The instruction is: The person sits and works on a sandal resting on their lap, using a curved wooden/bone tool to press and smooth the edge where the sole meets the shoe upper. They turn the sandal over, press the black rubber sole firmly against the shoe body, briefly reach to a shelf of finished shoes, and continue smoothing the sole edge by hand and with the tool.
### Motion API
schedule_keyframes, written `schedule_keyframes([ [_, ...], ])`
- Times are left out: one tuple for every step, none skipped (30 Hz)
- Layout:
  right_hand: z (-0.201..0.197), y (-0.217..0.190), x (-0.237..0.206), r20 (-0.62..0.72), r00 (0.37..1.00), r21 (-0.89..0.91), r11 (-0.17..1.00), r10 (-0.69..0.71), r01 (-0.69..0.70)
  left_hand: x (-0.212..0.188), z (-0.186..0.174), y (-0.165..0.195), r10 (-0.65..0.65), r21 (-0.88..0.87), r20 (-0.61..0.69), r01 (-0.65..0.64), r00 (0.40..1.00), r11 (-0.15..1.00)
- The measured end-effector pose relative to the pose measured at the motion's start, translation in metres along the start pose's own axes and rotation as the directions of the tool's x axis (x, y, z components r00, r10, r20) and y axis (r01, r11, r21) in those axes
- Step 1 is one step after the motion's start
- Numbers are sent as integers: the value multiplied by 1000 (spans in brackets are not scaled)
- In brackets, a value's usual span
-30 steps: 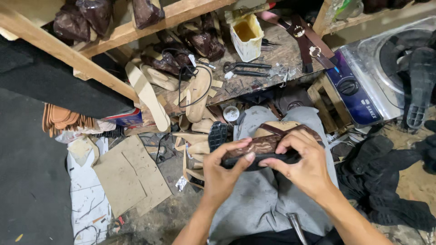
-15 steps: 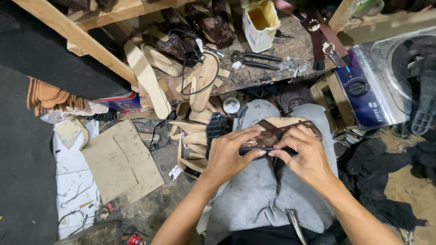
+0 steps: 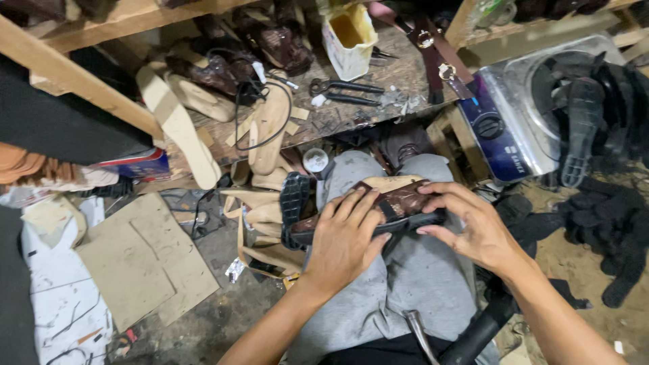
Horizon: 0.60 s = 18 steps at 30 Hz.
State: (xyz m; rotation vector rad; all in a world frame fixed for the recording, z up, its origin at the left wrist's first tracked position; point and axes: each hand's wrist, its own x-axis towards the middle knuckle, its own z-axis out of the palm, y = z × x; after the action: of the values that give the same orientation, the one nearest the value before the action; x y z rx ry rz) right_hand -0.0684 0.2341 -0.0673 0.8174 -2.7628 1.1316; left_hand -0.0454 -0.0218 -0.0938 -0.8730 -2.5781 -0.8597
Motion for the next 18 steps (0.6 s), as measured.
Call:
schedule_keyframes([
  [0,4,-2,-6,1000,-5,1000,-6,6,2,2,1,-8,10,2,8,1000,1000],
  [1,7,-4,-12,1000,-7,1000,-13,13,3,4,0,-17,21,4,17,1000,1000],
  [2,10,-5,-27,999,14,999,-30,31,4,7,0,-17,10,-13,17,1000,1000],
  [4,13,-5,-41,998,37,998,-49,50,4,8,-1,-19,0,-30,19,999,1000],
  [6,15,-5,-55,996,61,996,-68,71,5,10,-2,-23,-9,-48,22,999,1000],
  [7,16,-4,-68,997,81,996,-34,39,5,13,-4,-37,-30,-57,35,998,999],
  [8,17,-2,-79,997,103,995,2,6,6,15,-5,-52,-52,-65,48,997,997],
  [9,19,0,-87,995,124,992,42,-31,7,18,-6,-68,-78,-71,62,995,995],
  [9,20,2,-76,989,122,985,130,-120,8,20,-8,-78,-91,-76,71,994,993],
  [8,21,5,-65,974,117,971,215,-207,10,23,-10,-86,-103,-82,78,993,992],
  [7,22,8,-54,953,113,950,298,-291,12,25,-11,-96,-114,-88,86,992,990],
  [6,22,12,-54,960,94,959,275,-269,14,27,-13,-108,-117,-93,97,990,988],
  [4,23,15,-57,966,73,966,251,-247,16,28,-14,-117,-121,-99,104,988,987],
  [2,23,19,-67,974,48,976,216,-213,20,29,-16,-118,-118,-114,105,986,987],
  [-1,23,22,-44,978,40,978,205,-204,22,30,-18,-125,-131,-110,111,986,985],
  [-3,22,25,-21,980,29,980,195,-195,23,30,-17,-131,-146,-105,115,986,983],
  [-5,22,28,0,984,17,983,181,-181,25,30,-17,-135,-158,-106,117,985,980],
  [-6,21,30,3,986,-15,986,167,-167,26,29,-17,-119,-144,-119,101,986,984],
])
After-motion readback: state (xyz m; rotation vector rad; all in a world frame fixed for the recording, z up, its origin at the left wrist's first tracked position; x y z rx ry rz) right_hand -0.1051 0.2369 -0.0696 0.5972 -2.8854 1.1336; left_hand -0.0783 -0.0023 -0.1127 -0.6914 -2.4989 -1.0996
